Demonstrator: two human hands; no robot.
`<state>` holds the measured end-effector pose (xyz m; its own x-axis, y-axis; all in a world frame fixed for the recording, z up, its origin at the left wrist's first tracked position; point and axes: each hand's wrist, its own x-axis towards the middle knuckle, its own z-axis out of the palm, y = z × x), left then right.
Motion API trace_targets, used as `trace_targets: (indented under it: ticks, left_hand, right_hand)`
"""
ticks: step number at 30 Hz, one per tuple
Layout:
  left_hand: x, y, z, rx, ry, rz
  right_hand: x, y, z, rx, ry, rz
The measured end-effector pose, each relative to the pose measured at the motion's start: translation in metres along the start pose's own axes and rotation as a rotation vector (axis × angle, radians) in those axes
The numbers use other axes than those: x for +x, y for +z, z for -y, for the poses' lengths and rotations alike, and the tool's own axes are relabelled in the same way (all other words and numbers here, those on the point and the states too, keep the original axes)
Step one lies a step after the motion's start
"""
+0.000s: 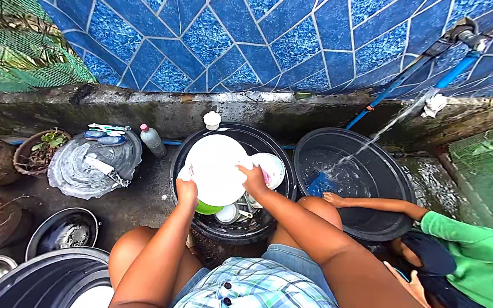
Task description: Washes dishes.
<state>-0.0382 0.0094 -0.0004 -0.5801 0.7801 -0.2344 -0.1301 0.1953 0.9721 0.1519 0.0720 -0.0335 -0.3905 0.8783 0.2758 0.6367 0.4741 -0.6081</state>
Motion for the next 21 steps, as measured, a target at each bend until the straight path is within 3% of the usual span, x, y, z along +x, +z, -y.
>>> trace_targets:
  ticks: [2,7,9,13,17,19,21]
  left_hand:
    - [-0.008,0.007,0.001,0.033,0.016,0.051]
    - [-0.003,0.008,0.001,-0.094,-0.063,-0.064]
    - [0.002,-0.003,-0.005,-0.121,-0.085,-0.125]
    - [0.005,-0.015,-0.013,-0.106,-0.006,-0.145]
    - [0.005,-0.01,-0.006,-0.09,-0.033,-0.106]
    - [0.005,-0.006,-0.004,-0.084,-0.047,-0.099]
    - [0.006,-0.004,-0.002,-0.092,-0.051,-0.098]
  right_hand:
    - [0.023,0.004,0.012,-0.008,0.02,-0.087]
    - [-0.004,0.036,0.076,0.066,-0.217,0.09]
    - [-0.027,0.035,0.072,0.112,-0.26,0.138]
    - [-0.03,0.008,0.018,0.005,-0.293,0.023]
    - [0.023,-0.019,-0.007,0.12,0.056,-0.108]
    - [0.041,-0.02,-0.003,0.474,0.297,-0.209]
    - [0.044,-0.021,0.011,0.97,0.615,-0.196]
